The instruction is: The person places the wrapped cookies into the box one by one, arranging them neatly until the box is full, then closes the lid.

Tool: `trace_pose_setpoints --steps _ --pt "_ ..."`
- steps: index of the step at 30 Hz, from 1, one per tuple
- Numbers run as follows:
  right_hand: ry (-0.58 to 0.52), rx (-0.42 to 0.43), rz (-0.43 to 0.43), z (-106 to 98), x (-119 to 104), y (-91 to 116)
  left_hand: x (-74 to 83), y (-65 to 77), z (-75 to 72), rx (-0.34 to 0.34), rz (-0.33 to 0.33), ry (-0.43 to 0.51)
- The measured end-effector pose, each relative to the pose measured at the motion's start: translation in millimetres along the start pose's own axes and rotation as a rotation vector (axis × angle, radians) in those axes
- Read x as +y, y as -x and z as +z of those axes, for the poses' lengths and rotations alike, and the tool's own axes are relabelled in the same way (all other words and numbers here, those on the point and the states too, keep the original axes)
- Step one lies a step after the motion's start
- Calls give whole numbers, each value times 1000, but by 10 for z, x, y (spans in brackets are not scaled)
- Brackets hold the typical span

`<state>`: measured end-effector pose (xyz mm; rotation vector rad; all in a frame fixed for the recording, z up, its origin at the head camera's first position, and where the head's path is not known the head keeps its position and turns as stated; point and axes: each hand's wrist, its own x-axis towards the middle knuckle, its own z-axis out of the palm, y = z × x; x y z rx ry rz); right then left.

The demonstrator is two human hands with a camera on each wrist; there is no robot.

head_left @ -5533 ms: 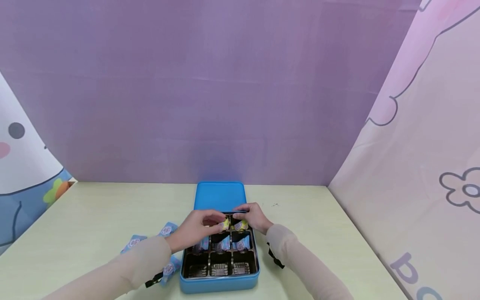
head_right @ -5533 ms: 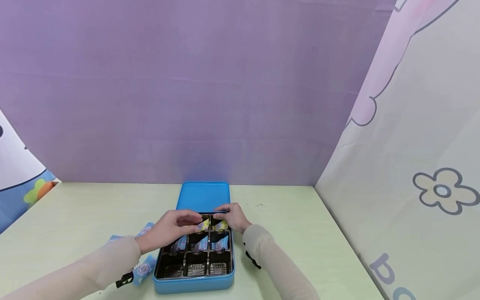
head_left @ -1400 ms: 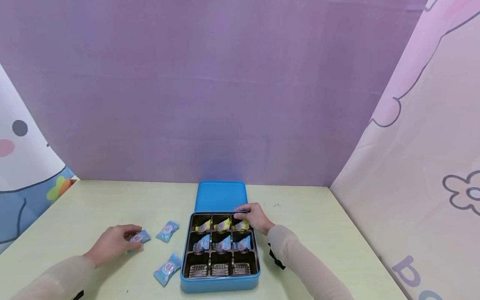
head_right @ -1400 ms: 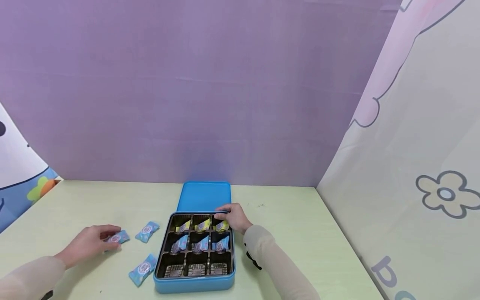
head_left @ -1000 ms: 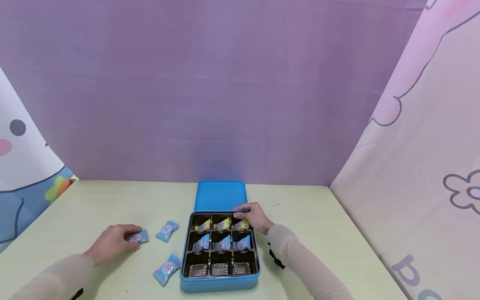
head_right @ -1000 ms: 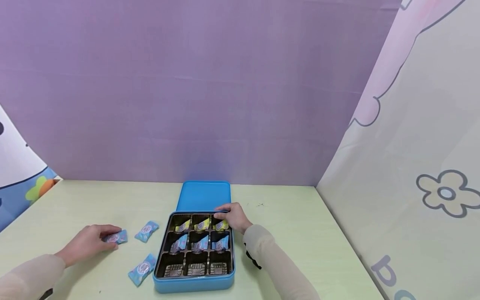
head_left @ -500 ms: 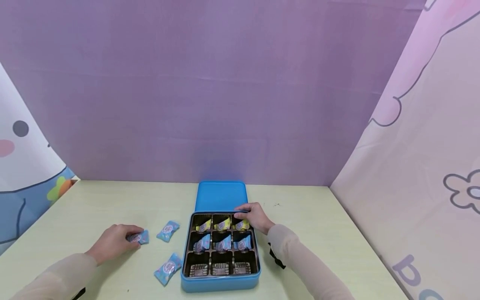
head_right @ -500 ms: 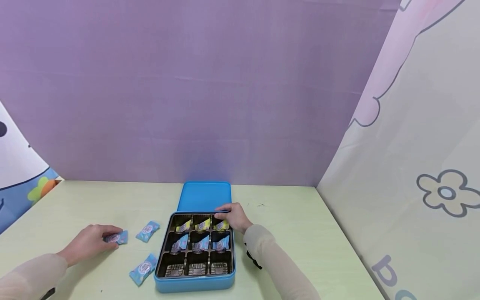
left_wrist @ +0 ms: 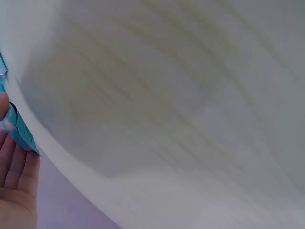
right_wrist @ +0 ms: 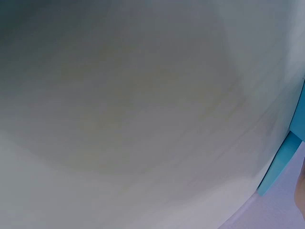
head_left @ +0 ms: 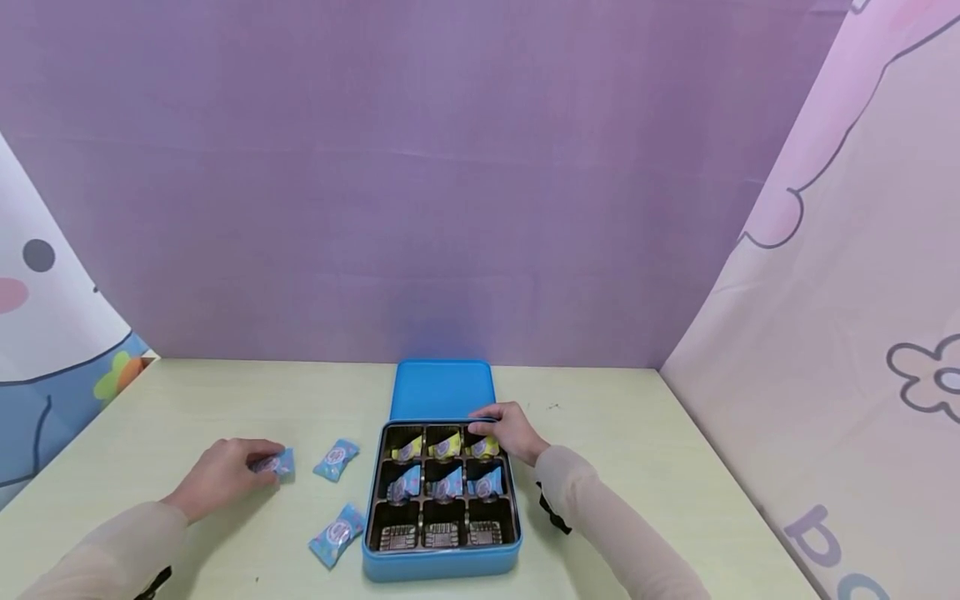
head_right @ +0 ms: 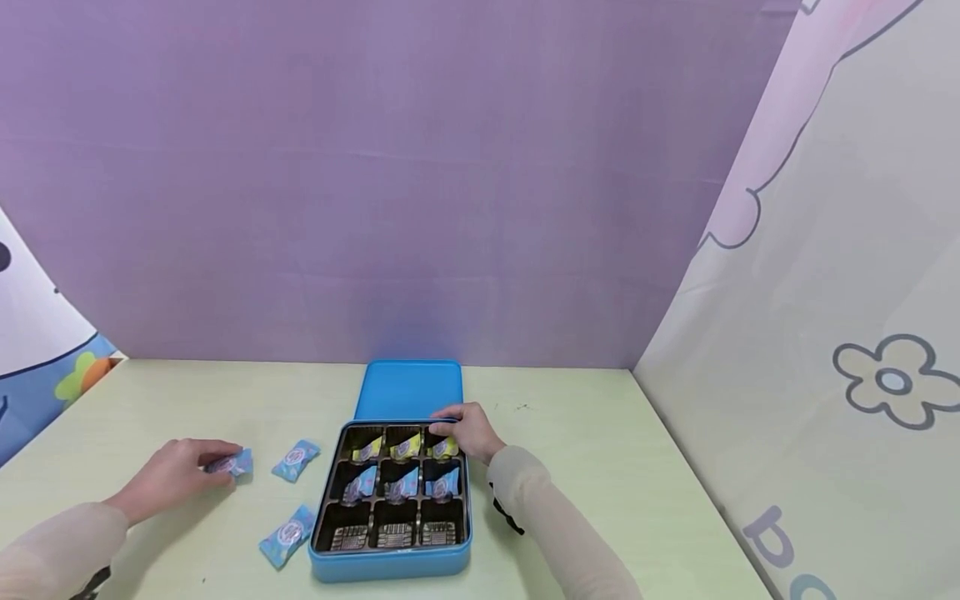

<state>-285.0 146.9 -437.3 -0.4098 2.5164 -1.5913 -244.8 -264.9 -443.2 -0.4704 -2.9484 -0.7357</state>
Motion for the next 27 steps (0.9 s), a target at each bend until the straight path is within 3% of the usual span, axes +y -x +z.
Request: trace_pose_setpoints --steps 11,20,27 --pt "-2 15 3 18 215 -95 154 -17 11 19 8 121" --pt "16 19 5 8 215 -97 346 -35 50 44 37 154" --pt "20 19 12 -2 208 -112 492 -36 72 7 29 210"
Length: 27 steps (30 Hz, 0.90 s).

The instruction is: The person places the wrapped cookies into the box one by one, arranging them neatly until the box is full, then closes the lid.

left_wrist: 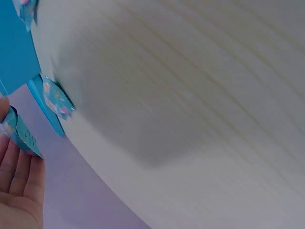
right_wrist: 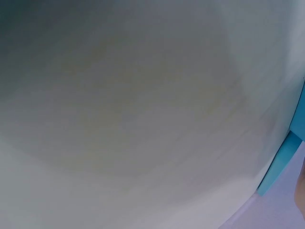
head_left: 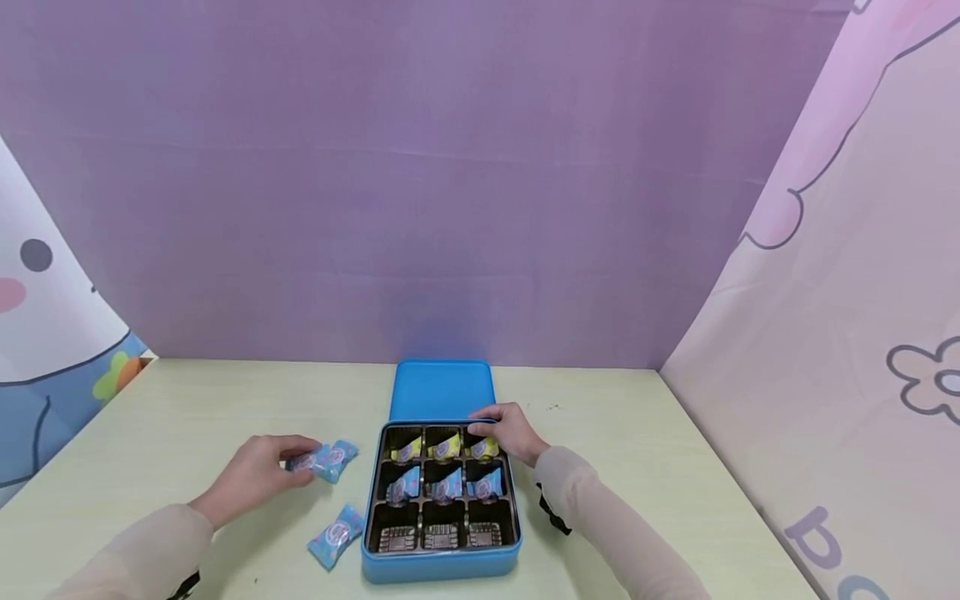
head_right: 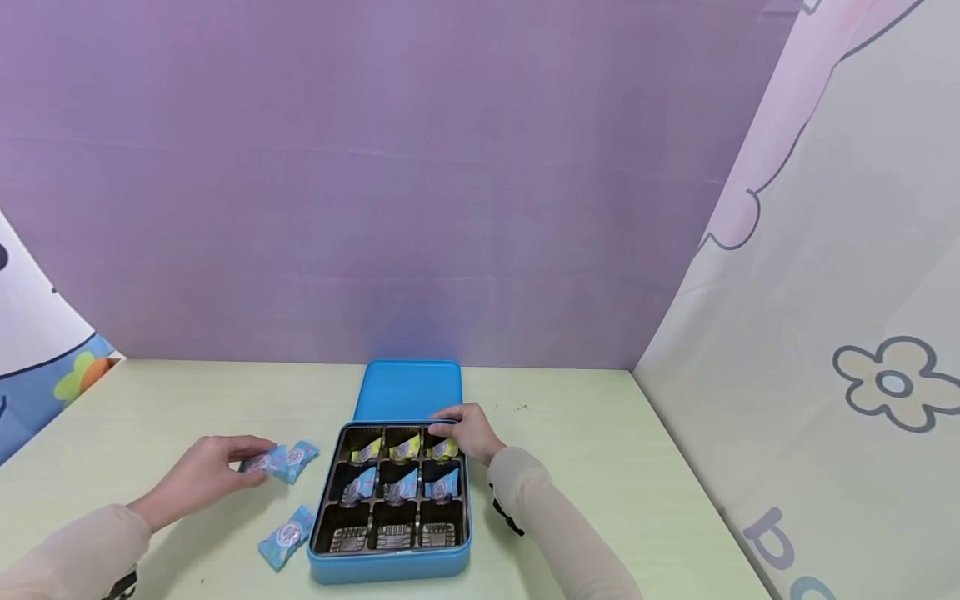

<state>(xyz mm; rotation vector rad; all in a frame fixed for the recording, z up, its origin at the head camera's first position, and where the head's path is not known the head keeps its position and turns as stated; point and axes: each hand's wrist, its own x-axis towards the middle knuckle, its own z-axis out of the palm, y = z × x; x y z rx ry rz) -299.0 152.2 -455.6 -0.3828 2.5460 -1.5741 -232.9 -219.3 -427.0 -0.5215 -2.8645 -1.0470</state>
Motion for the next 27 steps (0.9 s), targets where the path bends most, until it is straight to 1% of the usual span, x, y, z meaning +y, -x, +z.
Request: trace_pose_setpoints --steps 8,13,18,21,27 --pt "-6 -4 3 9 -3 -13 189 2 30 -13 9 18" --pt "-22 -10 -3 12 4 -10 280 -1 56 -35 12 40" --pt "-8 -9 0 14 5 -7 357 -5 94 -46 8 60" --pt "-5 -7 -2 14 1 -1 394 -5 117 -45 17 59" --pt "-3 -1 -9 11 0 0 456 -6 142 -68 51 59"
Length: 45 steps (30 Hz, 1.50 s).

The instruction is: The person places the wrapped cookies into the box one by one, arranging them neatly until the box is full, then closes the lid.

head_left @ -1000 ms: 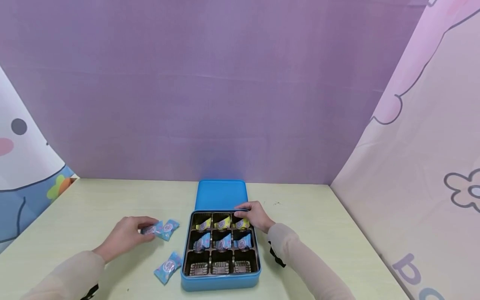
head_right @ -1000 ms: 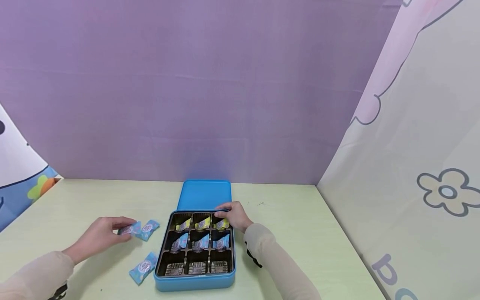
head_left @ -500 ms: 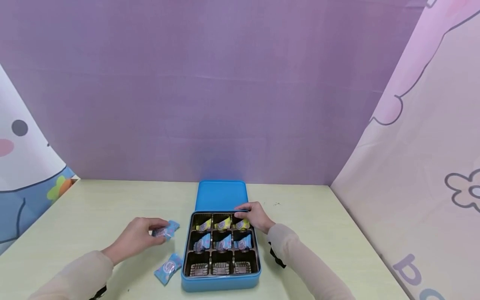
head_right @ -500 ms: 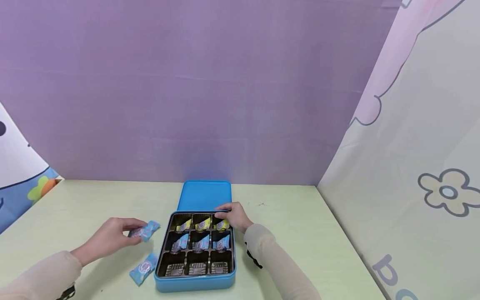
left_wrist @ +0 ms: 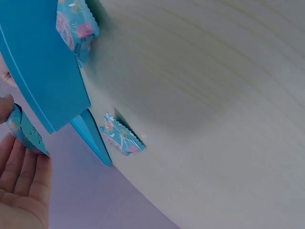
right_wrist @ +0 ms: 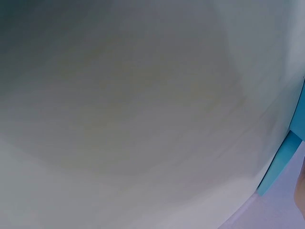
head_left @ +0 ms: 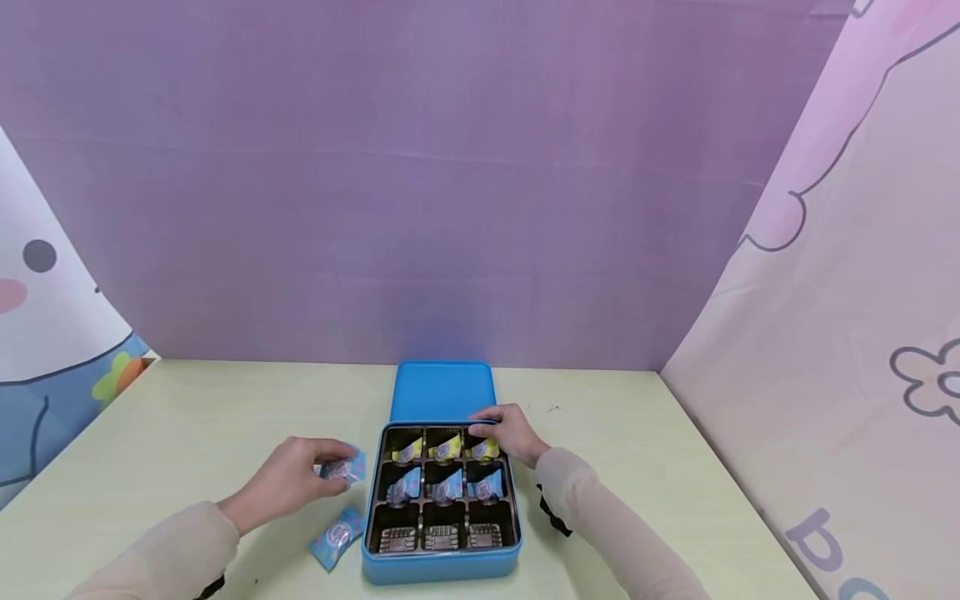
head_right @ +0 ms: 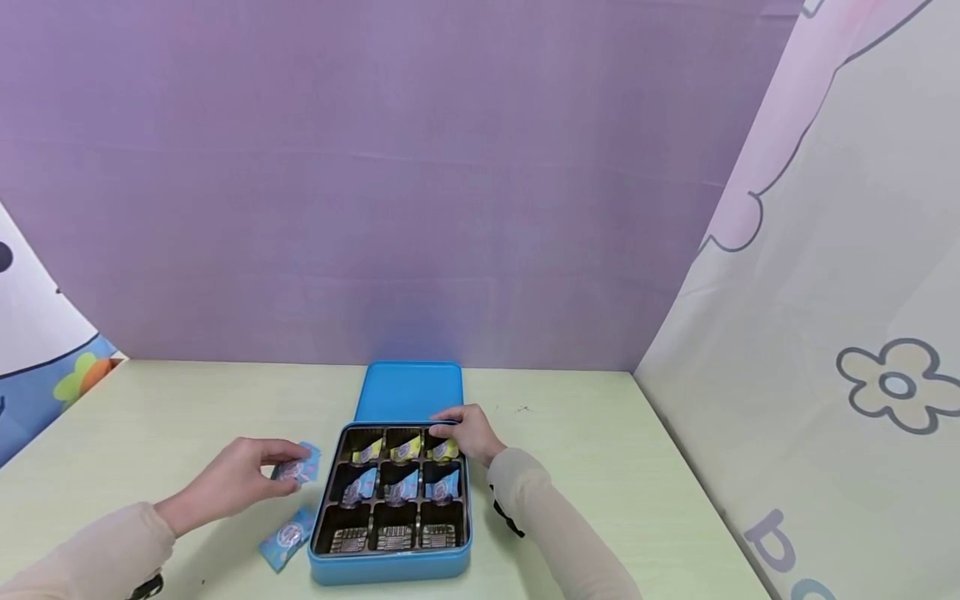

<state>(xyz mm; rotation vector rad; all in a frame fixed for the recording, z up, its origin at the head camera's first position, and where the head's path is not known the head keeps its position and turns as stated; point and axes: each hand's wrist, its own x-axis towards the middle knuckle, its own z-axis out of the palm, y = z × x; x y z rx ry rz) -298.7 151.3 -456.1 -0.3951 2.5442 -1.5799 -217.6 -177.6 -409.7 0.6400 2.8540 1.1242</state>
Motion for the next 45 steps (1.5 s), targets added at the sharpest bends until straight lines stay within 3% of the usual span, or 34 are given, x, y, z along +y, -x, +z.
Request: trace_pose_setpoints --steps 10,21,29,38,45 --pt "-21 -15 5 -11 -9 -7 72 4 16 -22 31 -12" --pt "-7 -22 7 -32 -333 178 147 -17 34 -32 30 -3" --pt "-18 -22 2 -31 -284 144 217 -7 72 -50 47 8" --pt "-13 -21 8 -20 -291 137 323 34 174 4 51 28" --pt "-10 -22 14 -20 -294 150 413 57 213 -14 69 43"
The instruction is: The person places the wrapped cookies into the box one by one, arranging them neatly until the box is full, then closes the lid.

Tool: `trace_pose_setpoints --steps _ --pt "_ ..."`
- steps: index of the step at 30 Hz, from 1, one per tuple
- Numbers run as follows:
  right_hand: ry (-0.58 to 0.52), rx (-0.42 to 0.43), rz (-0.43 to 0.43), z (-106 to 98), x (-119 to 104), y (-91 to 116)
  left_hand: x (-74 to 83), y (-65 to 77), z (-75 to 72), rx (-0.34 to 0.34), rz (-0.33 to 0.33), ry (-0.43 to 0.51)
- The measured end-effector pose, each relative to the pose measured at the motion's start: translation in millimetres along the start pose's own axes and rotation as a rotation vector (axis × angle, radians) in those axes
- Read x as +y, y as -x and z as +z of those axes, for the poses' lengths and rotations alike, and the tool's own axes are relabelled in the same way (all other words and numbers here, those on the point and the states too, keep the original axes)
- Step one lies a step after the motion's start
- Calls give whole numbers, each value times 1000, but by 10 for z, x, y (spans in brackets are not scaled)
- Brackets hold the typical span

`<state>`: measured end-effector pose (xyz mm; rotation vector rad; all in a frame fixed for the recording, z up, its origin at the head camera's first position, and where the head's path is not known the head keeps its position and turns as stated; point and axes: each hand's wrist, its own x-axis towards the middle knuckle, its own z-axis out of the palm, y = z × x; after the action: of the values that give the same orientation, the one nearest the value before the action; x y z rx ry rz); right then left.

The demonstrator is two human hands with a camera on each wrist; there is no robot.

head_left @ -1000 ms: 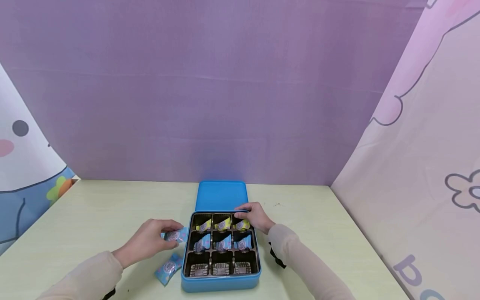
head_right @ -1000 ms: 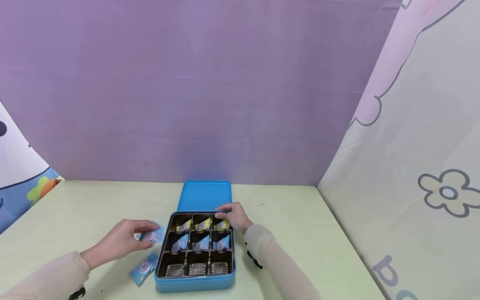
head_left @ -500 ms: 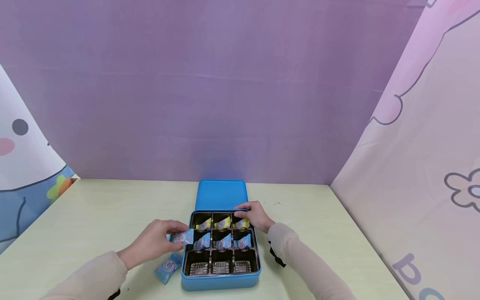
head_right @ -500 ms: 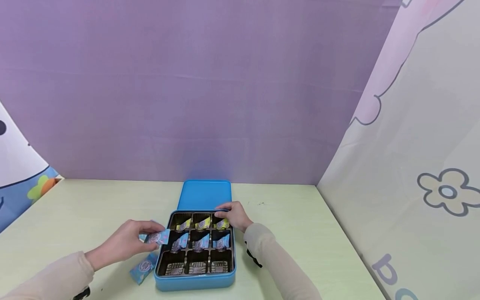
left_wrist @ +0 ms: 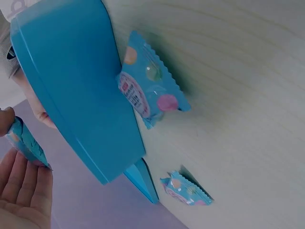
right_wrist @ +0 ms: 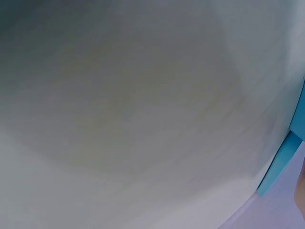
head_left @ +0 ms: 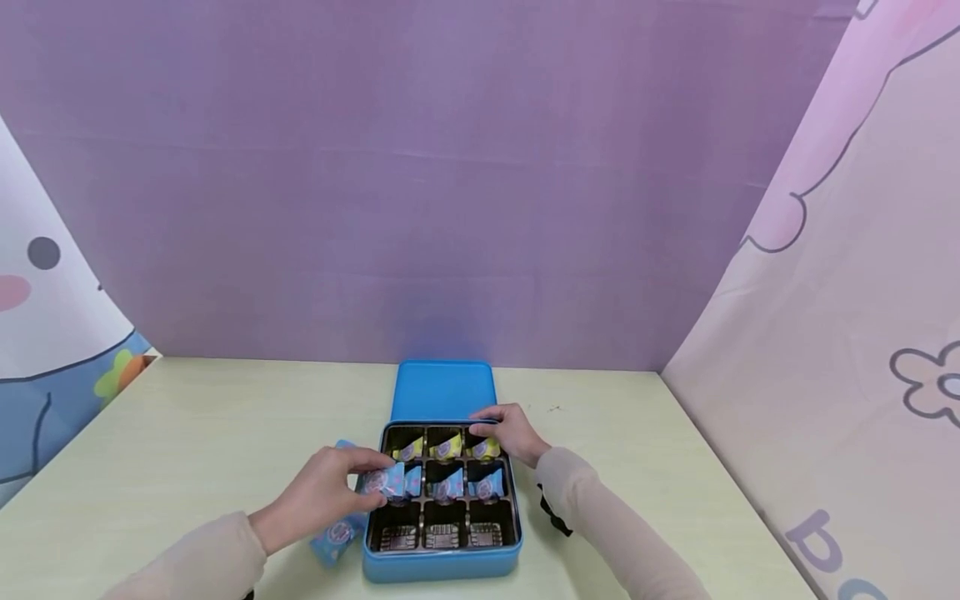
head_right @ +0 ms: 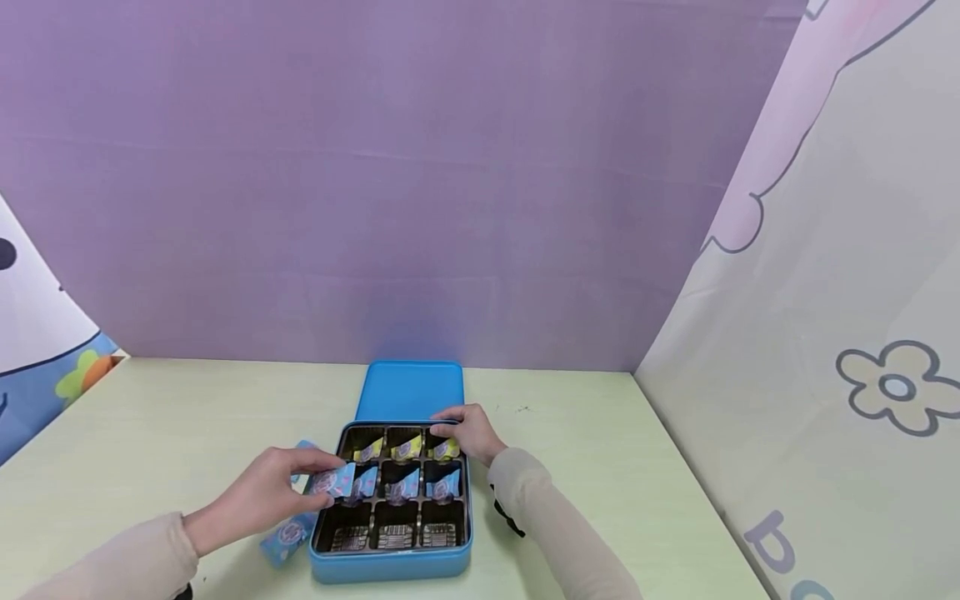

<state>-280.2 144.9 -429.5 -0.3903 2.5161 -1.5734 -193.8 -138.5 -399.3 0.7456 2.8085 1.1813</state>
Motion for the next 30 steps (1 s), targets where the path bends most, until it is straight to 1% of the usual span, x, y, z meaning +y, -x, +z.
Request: trace_pose_setpoints --steps 4,7,11,15,24,30 --pt "-6 5 -3 3 0 6 34 0 26 -28 12 3" --pt "-6 6 1 7 1 9 49 11 49 -49 34 6" --pt "-1 5 -1 7 3 4 63 26 76 -71 63 42" --pt "-4 7 -8 2 9 -4 69 32 103 -89 63 72" --pt "-10 4 1 0 18 -5 76 63 184 -123 76 77" --pt "-4 6 -4 2 16 -7 83 77 228 -154 86 102"
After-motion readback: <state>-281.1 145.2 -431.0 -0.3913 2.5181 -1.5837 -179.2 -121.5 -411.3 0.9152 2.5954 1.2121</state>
